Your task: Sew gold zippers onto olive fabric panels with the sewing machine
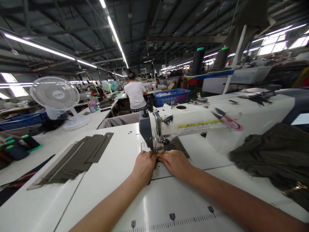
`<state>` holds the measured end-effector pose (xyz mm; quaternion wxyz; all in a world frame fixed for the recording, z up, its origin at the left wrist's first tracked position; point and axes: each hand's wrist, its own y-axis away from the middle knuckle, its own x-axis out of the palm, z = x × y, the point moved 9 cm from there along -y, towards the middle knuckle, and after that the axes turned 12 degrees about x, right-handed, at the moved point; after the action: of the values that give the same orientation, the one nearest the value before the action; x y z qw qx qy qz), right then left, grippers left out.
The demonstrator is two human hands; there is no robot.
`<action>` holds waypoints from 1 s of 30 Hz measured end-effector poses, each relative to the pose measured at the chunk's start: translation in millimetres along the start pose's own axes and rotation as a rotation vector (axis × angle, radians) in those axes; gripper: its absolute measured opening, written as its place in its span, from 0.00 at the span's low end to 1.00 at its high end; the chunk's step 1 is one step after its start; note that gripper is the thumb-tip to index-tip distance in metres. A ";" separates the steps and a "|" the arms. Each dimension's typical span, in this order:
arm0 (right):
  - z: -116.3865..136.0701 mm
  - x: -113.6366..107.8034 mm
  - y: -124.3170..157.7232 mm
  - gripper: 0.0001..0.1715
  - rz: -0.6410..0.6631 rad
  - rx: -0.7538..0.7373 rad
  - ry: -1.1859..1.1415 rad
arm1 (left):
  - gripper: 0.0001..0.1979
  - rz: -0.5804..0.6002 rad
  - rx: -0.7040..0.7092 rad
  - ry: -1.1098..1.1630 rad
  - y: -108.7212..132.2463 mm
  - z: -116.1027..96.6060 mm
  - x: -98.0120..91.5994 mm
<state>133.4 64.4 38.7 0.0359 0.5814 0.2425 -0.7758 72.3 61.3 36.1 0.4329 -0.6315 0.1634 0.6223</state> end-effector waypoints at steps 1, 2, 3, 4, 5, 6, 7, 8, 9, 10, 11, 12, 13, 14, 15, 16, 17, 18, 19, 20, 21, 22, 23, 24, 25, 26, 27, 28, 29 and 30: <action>2.6 2.1 4.3 0.11 -0.013 -0.031 -0.005 | 0.07 -0.001 0.011 0.006 3.2 -2.6 -0.4; 5.2 3.7 8.3 0.12 -0.036 -0.065 -0.006 | 0.08 -0.012 0.016 0.016 7.1 -4.7 -1.3; 7.3 4.8 11.7 0.13 -0.067 -0.096 -0.005 | 0.09 -0.036 0.016 0.028 11.2 -6.2 -2.9; 8.9 5.5 14.4 0.14 -0.103 -0.123 0.000 | 0.10 -0.070 0.011 0.042 15.4 -7.0 -5.2; 9.9 5.9 16.2 0.14 -0.137 -0.144 0.005 | 0.11 -0.108 0.007 0.055 19.1 -7.1 -7.4; 10.4 6.3 17.0 0.14 -0.163 -0.158 0.009 | 0.11 -0.142 0.007 0.066 21.9 -6.8 -9.2; 9.9 7.0 16.7 0.13 -0.177 -0.160 0.012 | 0.11 -0.166 0.018 0.074 23.3 -6.7 -10.2; 9.1 7.9 15.5 0.13 -0.179 -0.157 0.012 | 0.11 -0.179 0.040 0.076 23.2 -6.8 -10.3; 8.1 8.8 13.7 0.12 -0.170 -0.151 0.009 | 0.11 -0.179 0.071 0.070 21.8 -7.2 -9.8; 7.1 9.7 11.4 0.12 -0.156 -0.143 0.004 | 0.11 -0.179 0.108 0.061 19.6 -7.7 -9.3; 5.9 10.3 9.0 0.11 -0.140 -0.134 -0.001 | 0.11 -0.181 0.143 0.048 17.1 -8.0 -9.2; 4.9 10.6 6.7 0.10 -0.126 -0.126 -0.005 | 0.11 -0.190 0.178 0.035 14.7 -8.4 -9.6; 4.4 10.6 4.7 0.10 -0.116 -0.122 -0.004 | 0.11 -0.198 0.206 0.021 12.6 -8.5 -10.0; 4.3 10.3 3.2 0.10 -0.109 -0.123 -0.001 | 0.12 -0.208 0.227 0.009 11.1 -8.5 -10.3; 4.4 10.0 2.2 0.10 -0.107 -0.126 0.003 | 0.12 -0.217 0.241 -0.002 10.1 -8.4 -10.5; 4.6 9.7 1.7 0.10 -0.106 -0.131 0.005 | 0.12 -0.227 0.248 -0.009 9.6 -8.1 -10.7; 5.0 9.3 1.6 0.10 -0.110 -0.139 0.007 | 0.13 -0.236 0.247 -0.012 9.4 -7.6 -10.8; 5.3 9.0 1.7 0.10 -0.117 -0.149 0.006 | 0.13 -0.243 0.240 -0.012 9.5 -7.0 -10.8; 5.3 8.5 2.0 0.10 -0.129 -0.156 0.006 | 0.13 -0.248 0.230 -0.011 9.6 -6.2 -10.7; 5.1 8.4 2.4 0.11 -0.141 -0.163 0.003 | 0.13 -0.253 0.222 -0.007 9.8 -5.9 -10.7; 4.9 8.6 2.7 0.11 -0.151 -0.169 0.002 | 0.13 -0.254 0.215 -0.003 9.9 -5.6 -10.4; 4.3 9.4 2.9 0.12 -0.155 -0.172 -0.002 | 0.13 -0.256 0.209 0.000 9.9 -5.4 -10.3; 3.6 10.5 2.8 0.12 -0.154 -0.171 -0.006 | 0.12 -0.258 0.203 0.002 10.0 -5.2 -10.2; 2.7 11.8 2.4 0.12 -0.150 -0.166 -0.011 | 0.12 -0.259 0.198 0.004 10.0 -4.8 -10.1; 1.9 12.9 2.0 0.12 -0.145 -0.160 -0.016 | 0.12 -0.258 0.192 0.005 10.0 -4.3 -9.7; 1.4 13.8 1.6 0.12 -0.139 -0.155 -0.021 | 0.11 -0.253 0.186 0.007 9.8 -3.8 -9.1; 1.1 14.2 1.1 0.12 -0.136 -0.150 -0.024 | 0.11 -0.246 0.179 0.007 9.6 -3.0 -8.4; 1.1 14.3 0.6 0.13 -0.135 -0.146 -0.028 | 0.11 -0.238 0.173 0.007 9.2 -2.4 -7.6; 1.2 14.0 0.2 0.13 -0.133 -0.142 -0.033 | 0.10 -0.228 0.169 0.008 8.6 -1.8 -6.6; 1.2 13.5 -0.3 0.13 -0.132 -0.137 -0.038 | 0.10 -0.215 0.164 0.008 7.9 -1.2 -5.6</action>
<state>127.9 67.3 26.6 0.0290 0.5456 0.3320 -0.7690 66.2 54.1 38.4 0.5464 -0.6104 0.1470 0.5543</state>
